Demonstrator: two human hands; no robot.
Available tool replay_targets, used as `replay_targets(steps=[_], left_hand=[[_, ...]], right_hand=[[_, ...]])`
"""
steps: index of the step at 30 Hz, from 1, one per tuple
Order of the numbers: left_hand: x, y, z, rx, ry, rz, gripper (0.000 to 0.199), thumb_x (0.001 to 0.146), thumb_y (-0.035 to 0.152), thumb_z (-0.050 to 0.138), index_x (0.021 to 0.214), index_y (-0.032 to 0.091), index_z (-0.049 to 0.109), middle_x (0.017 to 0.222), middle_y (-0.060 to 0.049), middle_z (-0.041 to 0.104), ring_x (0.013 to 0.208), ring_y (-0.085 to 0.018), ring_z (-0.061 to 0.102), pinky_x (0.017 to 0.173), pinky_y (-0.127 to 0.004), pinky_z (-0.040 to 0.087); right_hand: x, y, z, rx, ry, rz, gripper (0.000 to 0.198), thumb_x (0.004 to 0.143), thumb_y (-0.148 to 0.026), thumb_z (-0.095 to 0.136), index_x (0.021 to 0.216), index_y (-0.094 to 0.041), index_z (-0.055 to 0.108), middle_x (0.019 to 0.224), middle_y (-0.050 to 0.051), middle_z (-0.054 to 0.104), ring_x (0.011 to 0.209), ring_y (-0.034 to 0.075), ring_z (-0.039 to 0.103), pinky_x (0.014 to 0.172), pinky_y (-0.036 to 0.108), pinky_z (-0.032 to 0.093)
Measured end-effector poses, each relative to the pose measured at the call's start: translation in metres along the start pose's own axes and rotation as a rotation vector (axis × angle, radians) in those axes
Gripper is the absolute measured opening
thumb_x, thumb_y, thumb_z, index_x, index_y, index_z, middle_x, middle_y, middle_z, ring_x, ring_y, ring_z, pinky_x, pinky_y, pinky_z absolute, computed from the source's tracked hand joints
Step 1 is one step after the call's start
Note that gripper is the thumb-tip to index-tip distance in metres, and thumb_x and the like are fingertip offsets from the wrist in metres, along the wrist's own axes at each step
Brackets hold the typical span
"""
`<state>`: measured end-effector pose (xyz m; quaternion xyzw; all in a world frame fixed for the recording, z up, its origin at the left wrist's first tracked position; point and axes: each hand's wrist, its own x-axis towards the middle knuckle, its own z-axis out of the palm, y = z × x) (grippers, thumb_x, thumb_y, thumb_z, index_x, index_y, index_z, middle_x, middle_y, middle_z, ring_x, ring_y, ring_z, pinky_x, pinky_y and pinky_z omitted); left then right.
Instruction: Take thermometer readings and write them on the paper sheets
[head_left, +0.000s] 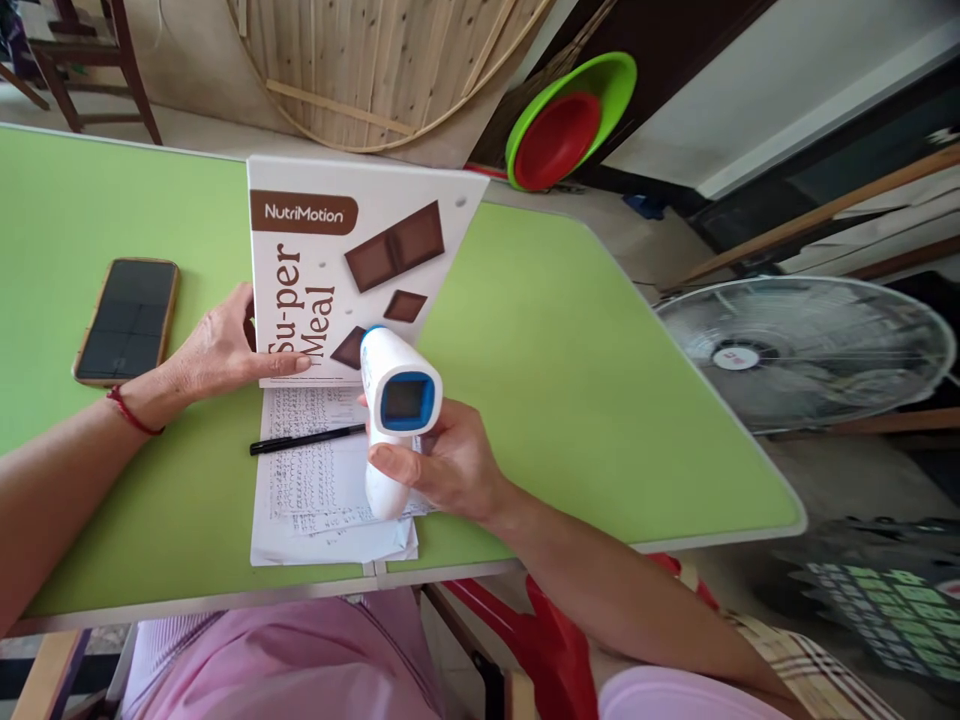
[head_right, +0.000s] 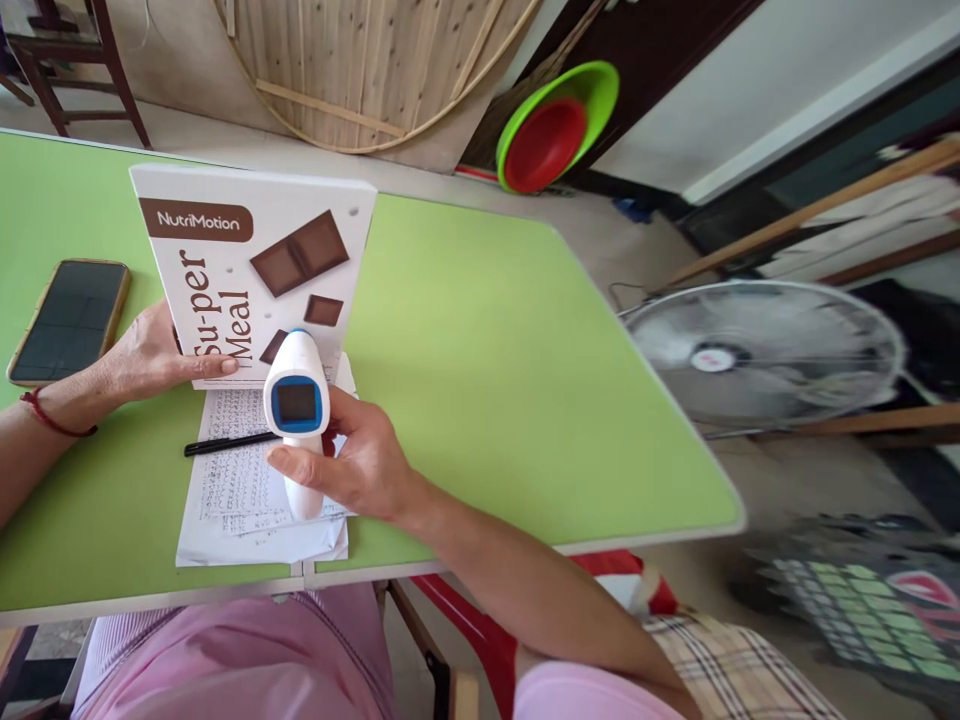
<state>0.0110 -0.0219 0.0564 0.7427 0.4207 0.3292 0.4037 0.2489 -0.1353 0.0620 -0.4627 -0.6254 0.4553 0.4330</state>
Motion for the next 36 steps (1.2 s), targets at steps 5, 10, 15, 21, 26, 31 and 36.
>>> replay_targets(steps=[5,10,15,21,26,31,36], left_hand=[[0.0,0.001,0.004,-0.066,-0.01,0.035,0.069,0.063,0.06,0.089,0.112,0.02,0.061,0.116,-0.011,0.07,0.108,-0.039,0.067,0.092,-0.054,0.055],[0.0,-0.001,0.007,-0.035,0.062,0.07,0.072,0.063,0.064,0.088,0.115,0.021,0.061,0.121,-0.009,0.069,0.114,-0.039,0.064,0.1,-0.056,0.051],[0.003,-0.006,0.001,0.086,0.103,0.047,0.084,0.06,0.075,0.083,0.118,0.019,0.06,0.126,-0.007,0.066,0.112,-0.037,0.062,0.096,-0.057,0.053],[0.007,-0.005,-0.007,0.204,0.015,0.078,0.087,0.068,0.079,0.075,0.127,0.018,0.058,0.125,-0.009,0.065,0.12,-0.038,0.059,0.102,-0.057,0.048],[0.015,-0.004,-0.013,0.374,-0.022,0.06,0.124,0.057,0.095,0.065,0.149,0.015,0.039,0.146,-0.016,0.05,0.132,-0.043,0.048,0.111,-0.056,0.04],[0.018,-0.003,-0.016,0.613,-0.23,-0.03,0.156,0.036,0.106,0.052,0.154,0.007,0.028,0.151,-0.025,0.037,0.138,-0.052,0.032,0.116,-0.06,0.022],[0.016,-0.004,-0.014,0.628,-0.254,-0.037,0.152,0.039,0.105,0.051,0.154,0.008,0.028,0.153,-0.023,0.035,0.138,-0.051,0.031,0.118,-0.06,0.018]], right_hand=[[-0.001,-0.004,-0.011,-0.089,0.051,-0.128,0.026,0.073,-0.043,0.079,0.07,-0.023,0.061,0.057,-0.004,0.055,0.05,0.01,0.046,0.044,0.026,0.041],[0.004,-0.008,-0.056,-0.407,-0.02,-0.222,0.02,0.073,-0.037,0.077,0.074,-0.023,0.062,0.063,-0.003,0.06,0.056,0.012,0.052,0.052,0.027,0.044],[0.018,-0.001,-0.102,-0.94,-0.118,-0.037,0.028,0.072,-0.043,0.074,0.09,-0.022,0.068,0.083,0.005,0.069,0.072,0.02,0.062,0.063,0.033,0.046],[0.035,0.005,-0.095,-1.182,-0.225,0.145,0.03,0.083,-0.047,0.064,0.097,-0.02,0.069,0.083,0.007,0.066,0.071,0.021,0.059,0.06,0.032,0.042],[0.037,0.009,-0.094,-1.238,-0.248,0.072,0.039,0.085,-0.051,0.065,0.105,-0.018,0.07,0.085,0.01,0.066,0.07,0.023,0.06,0.062,0.035,0.044],[0.027,0.005,-0.082,-1.204,-0.006,-0.367,0.034,0.089,-0.039,0.065,0.109,-0.013,0.071,0.094,0.015,0.069,0.085,0.028,0.064,0.073,0.042,0.052],[0.018,0.002,-0.045,-1.036,-0.271,-0.576,0.018,0.098,-0.023,0.058,0.104,-0.016,0.073,0.086,0.007,0.069,0.079,0.018,0.063,0.071,0.033,0.052]])
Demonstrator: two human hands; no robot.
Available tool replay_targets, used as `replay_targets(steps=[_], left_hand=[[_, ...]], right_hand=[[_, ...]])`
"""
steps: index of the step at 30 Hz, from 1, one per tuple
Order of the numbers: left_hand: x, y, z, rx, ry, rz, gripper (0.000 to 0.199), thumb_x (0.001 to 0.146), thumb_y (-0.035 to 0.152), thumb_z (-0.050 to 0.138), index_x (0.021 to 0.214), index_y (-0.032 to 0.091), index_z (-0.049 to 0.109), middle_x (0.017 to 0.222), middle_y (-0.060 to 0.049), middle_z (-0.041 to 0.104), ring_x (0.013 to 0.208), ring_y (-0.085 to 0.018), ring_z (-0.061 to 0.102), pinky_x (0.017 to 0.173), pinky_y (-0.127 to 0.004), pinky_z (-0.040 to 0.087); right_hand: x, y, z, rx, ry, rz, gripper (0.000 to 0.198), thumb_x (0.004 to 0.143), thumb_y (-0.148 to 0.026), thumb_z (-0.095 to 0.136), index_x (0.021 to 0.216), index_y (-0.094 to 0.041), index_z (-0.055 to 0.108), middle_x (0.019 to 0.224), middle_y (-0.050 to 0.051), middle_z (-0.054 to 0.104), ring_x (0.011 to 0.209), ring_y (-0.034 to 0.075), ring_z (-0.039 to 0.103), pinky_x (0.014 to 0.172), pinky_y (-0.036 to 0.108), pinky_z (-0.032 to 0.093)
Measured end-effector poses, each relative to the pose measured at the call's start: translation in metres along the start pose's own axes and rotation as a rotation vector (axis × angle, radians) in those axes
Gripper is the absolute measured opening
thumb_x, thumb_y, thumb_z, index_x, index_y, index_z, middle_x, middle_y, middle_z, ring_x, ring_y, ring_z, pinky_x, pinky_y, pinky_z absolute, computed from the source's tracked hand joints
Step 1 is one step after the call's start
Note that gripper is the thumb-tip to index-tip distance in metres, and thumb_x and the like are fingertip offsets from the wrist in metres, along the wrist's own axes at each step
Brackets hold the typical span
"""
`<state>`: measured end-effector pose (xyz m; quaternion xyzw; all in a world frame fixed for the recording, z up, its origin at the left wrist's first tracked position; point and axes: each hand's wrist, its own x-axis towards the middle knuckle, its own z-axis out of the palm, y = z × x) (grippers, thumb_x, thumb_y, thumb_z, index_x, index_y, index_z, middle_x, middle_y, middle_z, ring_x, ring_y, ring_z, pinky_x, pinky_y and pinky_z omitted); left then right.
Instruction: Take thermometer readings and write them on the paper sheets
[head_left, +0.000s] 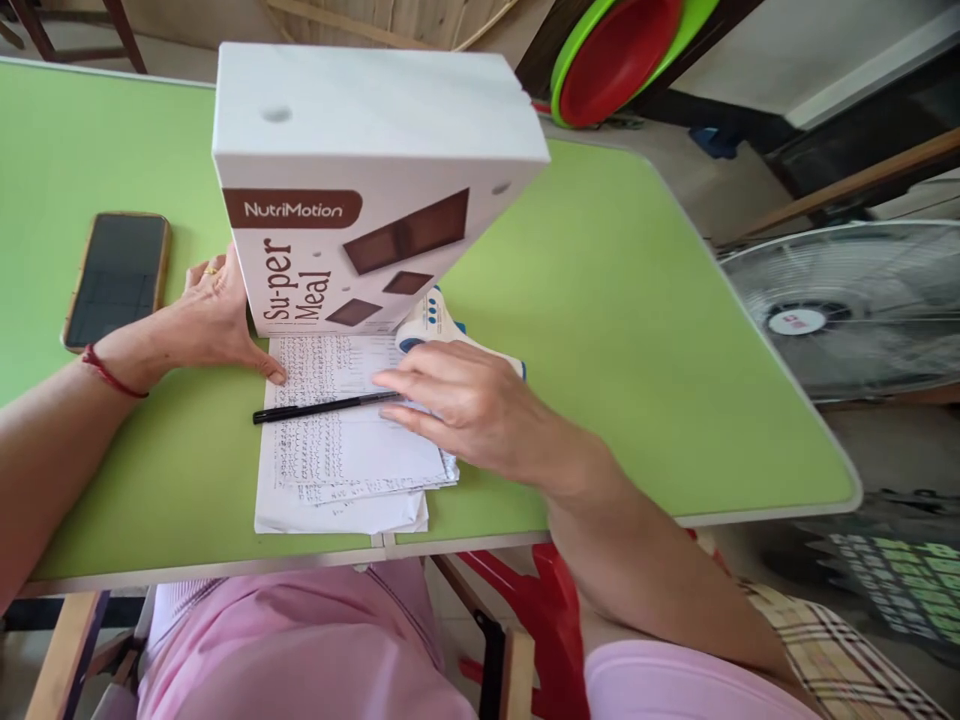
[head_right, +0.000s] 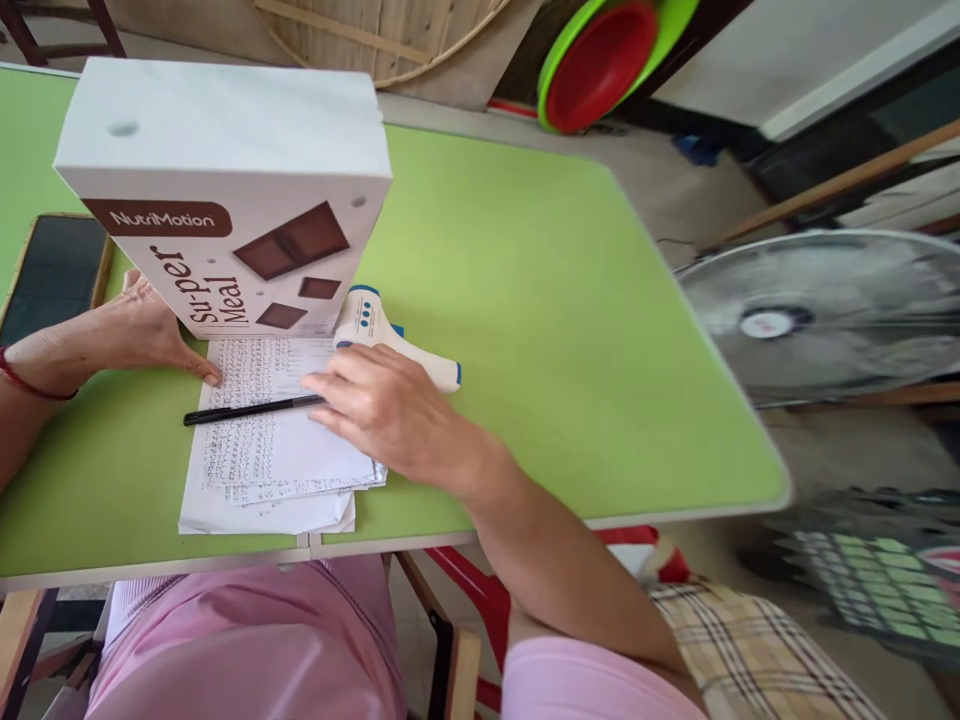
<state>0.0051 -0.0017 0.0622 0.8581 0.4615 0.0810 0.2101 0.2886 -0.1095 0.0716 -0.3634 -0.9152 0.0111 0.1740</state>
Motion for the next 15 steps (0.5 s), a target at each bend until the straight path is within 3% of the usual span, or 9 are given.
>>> replay_targets(steps=[3,5,9,12,15], left_hand=[[0.001,-0.003,0.006,-0.042,0.054,0.035,0.143,0.041,0.1,0.062,0.155,0.02,0.03,0.155,-0.013,0.037,0.139,-0.05,0.03,0.119,-0.062,0.015],[0.001,-0.006,0.01,-0.077,0.099,0.043,0.139,0.038,0.096,0.069,0.151,0.022,0.035,0.156,-0.011,0.038,0.138,-0.051,0.031,0.118,-0.064,0.015],[0.002,-0.009,0.016,-0.134,0.157,0.002,0.135,0.03,0.089,0.079,0.142,0.021,0.046,0.152,-0.015,0.042,0.136,-0.056,0.031,0.116,-0.067,0.017],[0.002,-0.01,0.015,-0.213,0.19,0.038,0.131,0.034,0.088,0.079,0.144,0.025,0.044,0.15,-0.009,0.046,0.137,-0.054,0.032,0.117,-0.065,0.016],[0.002,-0.009,0.012,-0.235,0.184,0.016,0.127,0.043,0.092,0.073,0.145,0.022,0.044,0.15,-0.007,0.046,0.138,-0.051,0.033,0.117,-0.064,0.016]], right_hand=[[0.003,-0.002,0.01,-0.011,-0.056,-0.022,0.018,0.097,-0.018,0.057,0.093,-0.016,0.074,0.081,0.007,0.069,0.074,0.018,0.061,0.067,0.034,0.048],[0.002,0.001,0.012,0.059,-0.018,0.017,0.021,0.096,-0.018,0.056,0.084,-0.018,0.072,0.078,0.006,0.068,0.069,0.017,0.059,0.063,0.033,0.047],[0.002,0.002,0.012,0.416,0.245,0.227,0.007,0.088,-0.024,0.064,0.08,-0.022,0.064,0.067,-0.001,0.063,0.056,0.012,0.054,0.051,0.029,0.043],[0.007,-0.006,0.019,0.697,0.479,0.451,0.009,0.081,-0.028,0.066,0.078,-0.024,0.058,0.064,-0.003,0.06,0.052,0.011,0.054,0.048,0.027,0.045],[0.013,-0.013,0.031,0.823,0.497,0.586,0.01,0.082,-0.032,0.061,0.08,-0.023,0.059,0.06,-0.004,0.06,0.05,0.011,0.056,0.049,0.027,0.048]])
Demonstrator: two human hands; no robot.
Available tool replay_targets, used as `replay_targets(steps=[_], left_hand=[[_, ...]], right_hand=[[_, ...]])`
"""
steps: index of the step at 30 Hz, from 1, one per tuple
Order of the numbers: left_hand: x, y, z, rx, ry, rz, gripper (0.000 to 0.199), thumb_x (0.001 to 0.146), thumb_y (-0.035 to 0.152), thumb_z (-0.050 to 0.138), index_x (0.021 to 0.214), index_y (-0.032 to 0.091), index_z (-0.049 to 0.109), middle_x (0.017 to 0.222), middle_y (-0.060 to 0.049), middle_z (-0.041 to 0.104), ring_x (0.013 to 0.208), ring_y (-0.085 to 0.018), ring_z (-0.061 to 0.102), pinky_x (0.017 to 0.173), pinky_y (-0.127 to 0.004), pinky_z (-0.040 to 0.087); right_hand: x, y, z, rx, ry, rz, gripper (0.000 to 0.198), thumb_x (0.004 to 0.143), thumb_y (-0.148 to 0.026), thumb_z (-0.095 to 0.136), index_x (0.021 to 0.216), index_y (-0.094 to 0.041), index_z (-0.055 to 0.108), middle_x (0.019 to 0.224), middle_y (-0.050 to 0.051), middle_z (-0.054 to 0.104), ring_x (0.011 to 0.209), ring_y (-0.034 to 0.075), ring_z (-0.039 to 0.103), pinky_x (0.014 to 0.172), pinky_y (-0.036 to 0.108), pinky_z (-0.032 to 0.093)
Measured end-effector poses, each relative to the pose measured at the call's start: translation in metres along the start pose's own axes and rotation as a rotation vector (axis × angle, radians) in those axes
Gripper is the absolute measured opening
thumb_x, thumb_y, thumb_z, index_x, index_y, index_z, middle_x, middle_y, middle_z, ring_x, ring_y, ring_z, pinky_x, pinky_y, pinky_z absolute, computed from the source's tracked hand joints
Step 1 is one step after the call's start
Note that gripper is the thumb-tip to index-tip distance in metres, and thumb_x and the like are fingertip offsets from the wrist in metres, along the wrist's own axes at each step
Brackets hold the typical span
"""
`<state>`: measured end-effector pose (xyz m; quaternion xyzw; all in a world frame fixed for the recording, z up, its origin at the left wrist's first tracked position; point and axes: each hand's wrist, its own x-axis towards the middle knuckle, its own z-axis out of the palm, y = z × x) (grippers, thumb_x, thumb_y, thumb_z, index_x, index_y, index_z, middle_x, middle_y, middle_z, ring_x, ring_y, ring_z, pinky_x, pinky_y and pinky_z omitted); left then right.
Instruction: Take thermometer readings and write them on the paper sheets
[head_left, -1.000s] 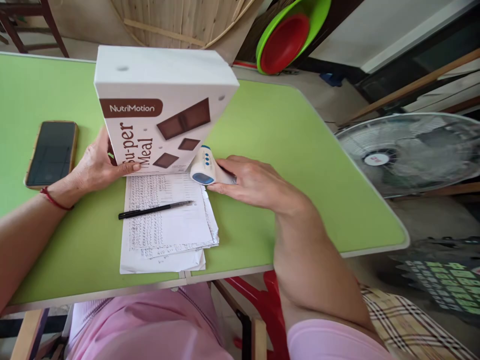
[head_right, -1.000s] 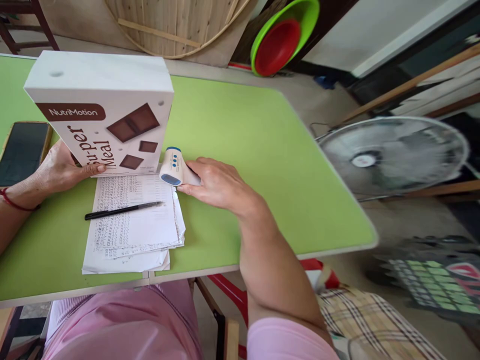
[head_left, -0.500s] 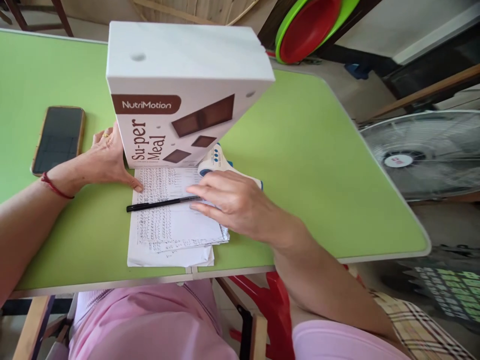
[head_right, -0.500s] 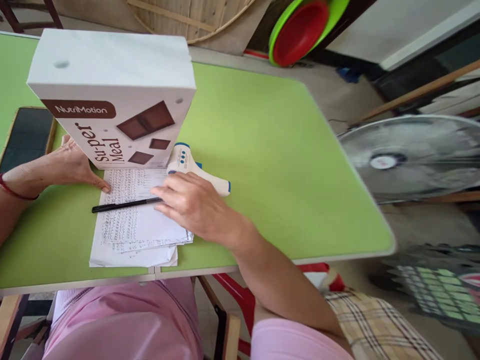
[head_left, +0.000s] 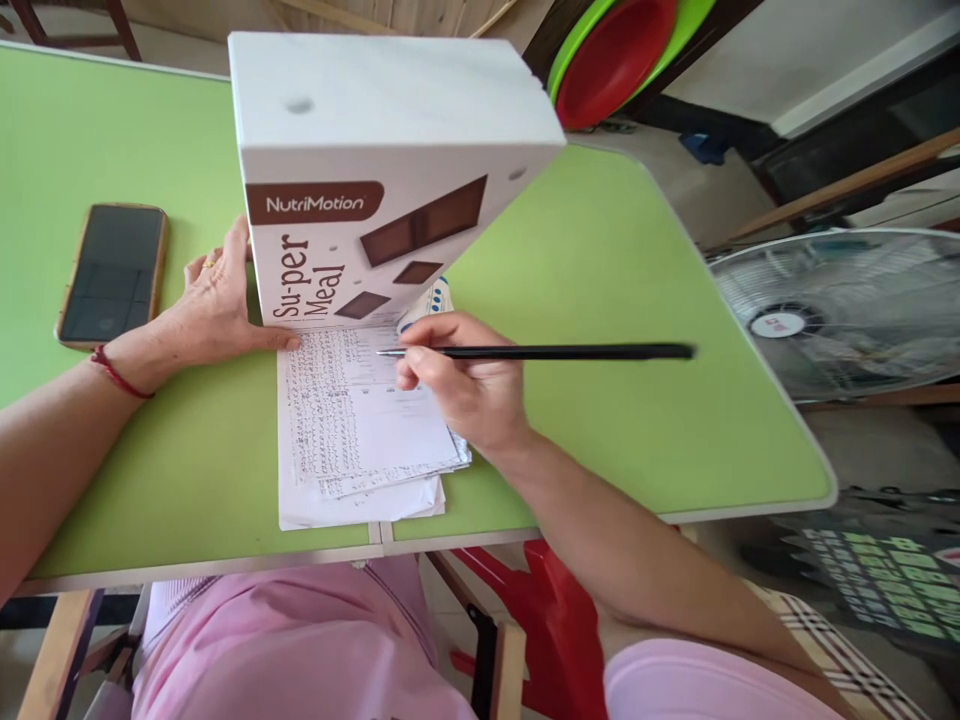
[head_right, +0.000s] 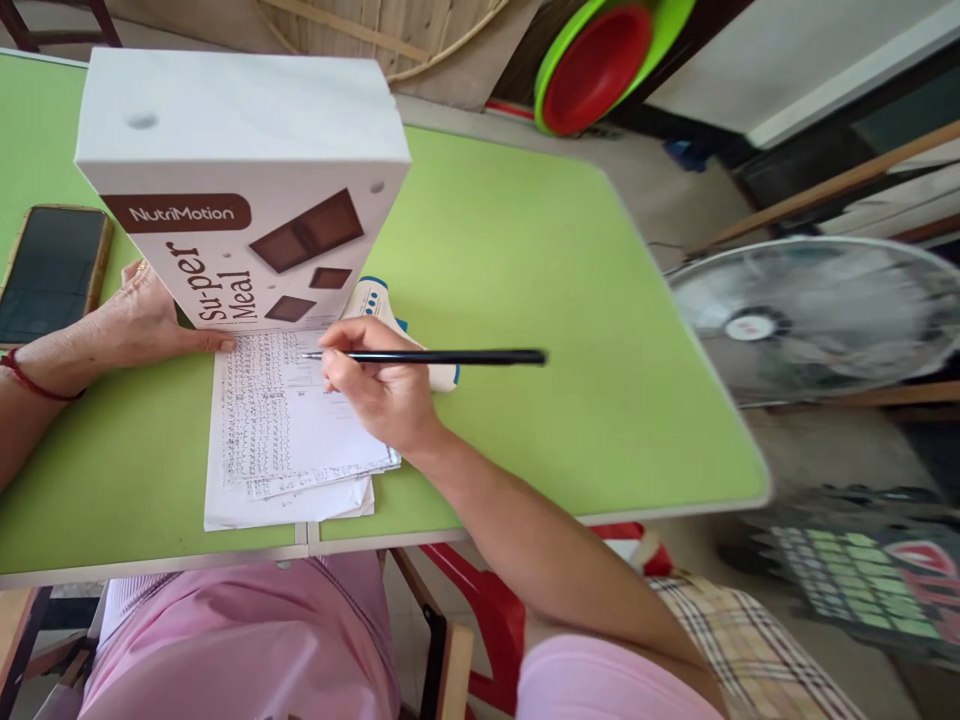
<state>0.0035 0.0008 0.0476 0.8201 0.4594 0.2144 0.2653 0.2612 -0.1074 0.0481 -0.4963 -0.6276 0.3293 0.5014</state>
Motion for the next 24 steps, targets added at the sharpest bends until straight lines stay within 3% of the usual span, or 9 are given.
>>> replay_targets(steps=[7,15,24], left_hand=[[0.0,0.003,0.001,0.016,0.003,0.014,0.116,0.059,0.091,0.065,0.142,0.012,0.044,0.146,-0.018,0.045,0.138,-0.044,0.038,0.117,-0.06,0.024],[0.0,0.006,0.009,0.073,0.038,-0.01,0.136,0.033,0.087,0.081,0.147,0.024,0.04,0.155,-0.013,0.038,0.14,-0.056,0.029,0.117,-0.068,0.014],[-0.001,0.002,0.009,0.044,0.026,0.037,0.136,0.037,0.088,0.077,0.15,0.024,0.038,0.155,-0.006,0.038,0.142,-0.055,0.023,0.119,-0.068,0.006]], right_hand=[[-0.006,0.015,0.012,-0.071,-0.052,0.069,0.01,0.075,-0.032,0.06,0.08,-0.023,0.057,0.06,-0.005,0.059,0.049,0.01,0.053,0.047,0.025,0.045],[-0.006,0.01,0.012,-0.208,-0.065,-0.018,0.011,0.078,-0.031,0.064,0.072,-0.024,0.059,0.059,-0.004,0.061,0.05,0.01,0.05,0.048,0.025,0.044],[-0.005,0.01,0.012,-0.292,-0.102,-0.04,0.012,0.081,-0.031,0.061,0.072,-0.024,0.059,0.062,-0.003,0.064,0.053,0.011,0.051,0.053,0.026,0.047]])
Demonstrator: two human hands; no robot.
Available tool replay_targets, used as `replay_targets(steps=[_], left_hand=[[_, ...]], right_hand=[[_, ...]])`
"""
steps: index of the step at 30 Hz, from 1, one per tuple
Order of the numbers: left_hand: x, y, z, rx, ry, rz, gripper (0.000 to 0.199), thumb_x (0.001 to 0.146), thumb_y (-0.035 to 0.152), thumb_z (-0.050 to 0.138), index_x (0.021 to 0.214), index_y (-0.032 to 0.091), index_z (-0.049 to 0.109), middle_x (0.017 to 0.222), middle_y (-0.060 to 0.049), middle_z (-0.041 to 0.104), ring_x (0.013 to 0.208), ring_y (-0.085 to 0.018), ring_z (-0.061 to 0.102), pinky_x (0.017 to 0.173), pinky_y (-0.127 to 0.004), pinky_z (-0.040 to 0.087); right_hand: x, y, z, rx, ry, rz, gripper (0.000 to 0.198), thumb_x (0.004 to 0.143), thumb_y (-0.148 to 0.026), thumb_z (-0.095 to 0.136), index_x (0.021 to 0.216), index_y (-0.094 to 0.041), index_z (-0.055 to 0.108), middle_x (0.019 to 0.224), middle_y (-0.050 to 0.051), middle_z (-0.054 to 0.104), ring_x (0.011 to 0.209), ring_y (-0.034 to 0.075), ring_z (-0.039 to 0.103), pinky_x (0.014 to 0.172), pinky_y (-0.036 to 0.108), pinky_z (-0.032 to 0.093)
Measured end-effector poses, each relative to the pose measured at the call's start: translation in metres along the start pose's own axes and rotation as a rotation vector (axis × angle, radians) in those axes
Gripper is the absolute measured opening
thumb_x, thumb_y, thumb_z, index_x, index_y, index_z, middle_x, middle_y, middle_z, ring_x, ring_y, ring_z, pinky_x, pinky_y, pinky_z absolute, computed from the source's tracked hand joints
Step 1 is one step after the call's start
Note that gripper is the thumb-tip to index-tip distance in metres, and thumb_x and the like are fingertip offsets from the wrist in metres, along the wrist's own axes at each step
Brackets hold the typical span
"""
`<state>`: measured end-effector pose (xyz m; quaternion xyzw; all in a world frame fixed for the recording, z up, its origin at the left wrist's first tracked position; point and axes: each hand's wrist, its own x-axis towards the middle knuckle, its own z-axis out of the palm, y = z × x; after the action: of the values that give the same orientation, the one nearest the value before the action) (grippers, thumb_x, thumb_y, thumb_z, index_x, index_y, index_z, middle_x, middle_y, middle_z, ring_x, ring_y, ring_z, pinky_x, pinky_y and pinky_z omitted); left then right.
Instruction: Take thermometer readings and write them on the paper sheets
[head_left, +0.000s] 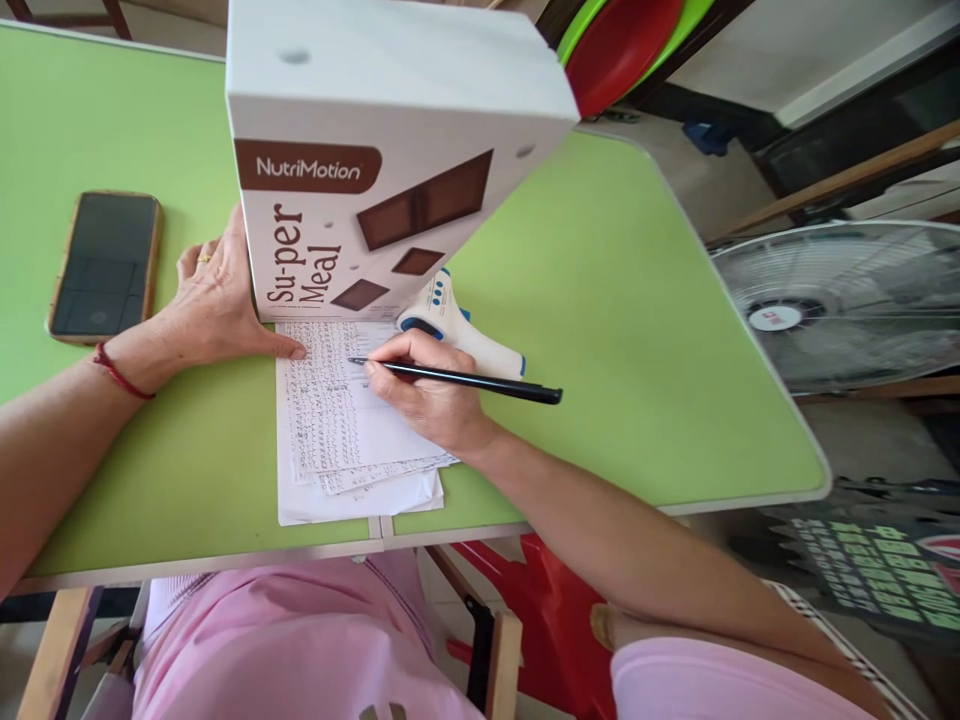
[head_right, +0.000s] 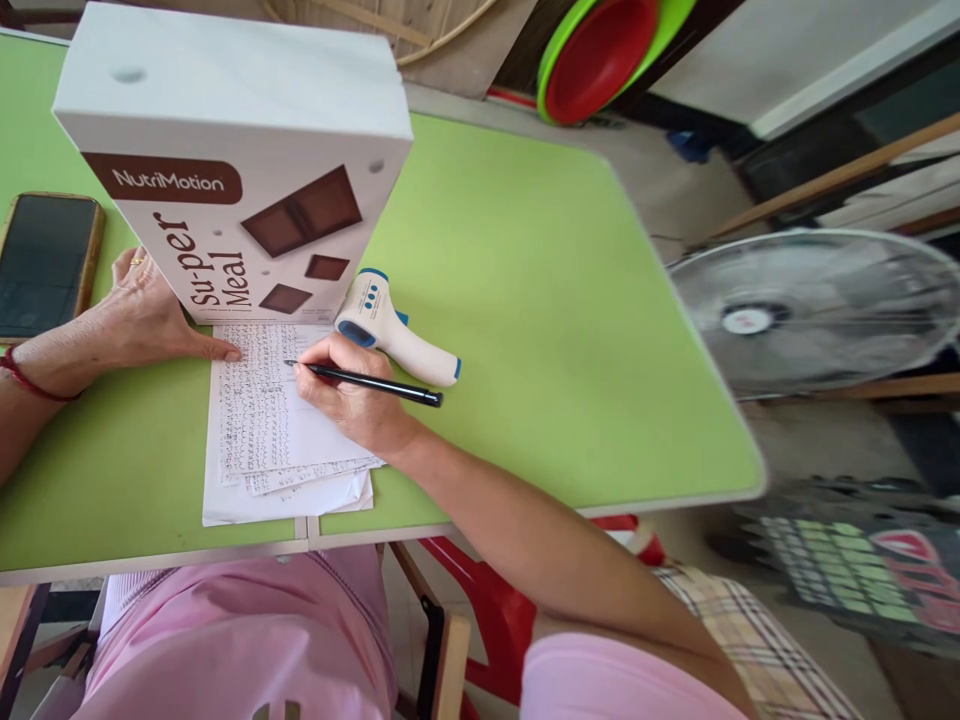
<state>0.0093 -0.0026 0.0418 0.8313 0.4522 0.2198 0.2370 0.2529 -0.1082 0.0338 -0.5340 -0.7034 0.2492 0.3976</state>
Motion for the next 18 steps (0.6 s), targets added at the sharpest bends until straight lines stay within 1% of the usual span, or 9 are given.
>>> replay_targets(steps=[3,8,11,13,15,18], left_hand=[[0.0001,0.0026,-0.0002,0.026,-0.004,-0.031,0.136,0.034,0.087,0.079,0.148,0.023,0.041,0.156,-0.009,0.037,0.141,-0.056,0.025,0.119,-0.069,0.008],[0.0004,0.0063,-0.0006,0.055,0.001,-0.057,0.135,0.031,0.087,0.08,0.145,0.024,0.045,0.155,-0.011,0.039,0.139,-0.057,0.029,0.117,-0.07,0.012],[-0.0008,0.0031,0.0012,0.063,0.004,-0.047,0.134,0.033,0.088,0.077,0.147,0.024,0.044,0.154,-0.011,0.041,0.139,-0.056,0.029,0.117,-0.071,0.01],[-0.0018,0.0001,0.0027,0.058,0.012,-0.031,0.135,0.036,0.089,0.076,0.149,0.024,0.041,0.154,-0.009,0.042,0.14,-0.055,0.027,0.117,-0.071,0.006],[-0.0025,-0.0018,0.0039,0.051,0.017,-0.016,0.135,0.038,0.088,0.077,0.151,0.024,0.04,0.154,-0.008,0.041,0.141,-0.056,0.025,0.118,-0.071,0.003],[-0.0026,-0.0017,0.0041,0.046,0.005,-0.023,0.136,0.037,0.088,0.077,0.151,0.023,0.041,0.156,-0.009,0.038,0.141,-0.056,0.022,0.117,-0.072,0.0]], right_hand=[[-0.0002,-0.0009,0.0,0.002,0.001,-0.01,0.012,0.081,-0.029,0.061,0.071,-0.024,0.058,0.062,-0.003,0.064,0.053,0.011,0.05,0.053,0.026,0.046],[-0.0006,0.0001,-0.0003,-0.012,-0.002,0.004,0.012,0.081,-0.03,0.061,0.071,-0.024,0.057,0.061,-0.004,0.062,0.052,0.011,0.049,0.053,0.026,0.046],[-0.0003,0.0015,-0.0006,-0.017,-0.016,0.012,0.012,0.082,-0.031,0.061,0.073,-0.024,0.056,0.062,-0.003,0.062,0.052,0.011,0.05,0.053,0.027,0.046],[0.0,0.0023,-0.0008,-0.01,0.002,0.011,0.013,0.082,-0.032,0.061,0.073,-0.024,0.057,0.062,-0.003,0.062,0.053,0.011,0.051,0.052,0.027,0.045],[0.0003,0.0027,-0.0008,-0.013,0.022,0.011,0.014,0.083,-0.033,0.06,0.073,-0.024,0.057,0.062,-0.003,0.061,0.053,0.011,0.05,0.052,0.027,0.045],[0.0004,0.0024,-0.0009,-0.032,0.011,0.013,0.014,0.083,-0.033,0.06,0.073,-0.024,0.058,0.062,-0.003,0.059,0.053,0.011,0.049,0.052,0.027,0.044]])
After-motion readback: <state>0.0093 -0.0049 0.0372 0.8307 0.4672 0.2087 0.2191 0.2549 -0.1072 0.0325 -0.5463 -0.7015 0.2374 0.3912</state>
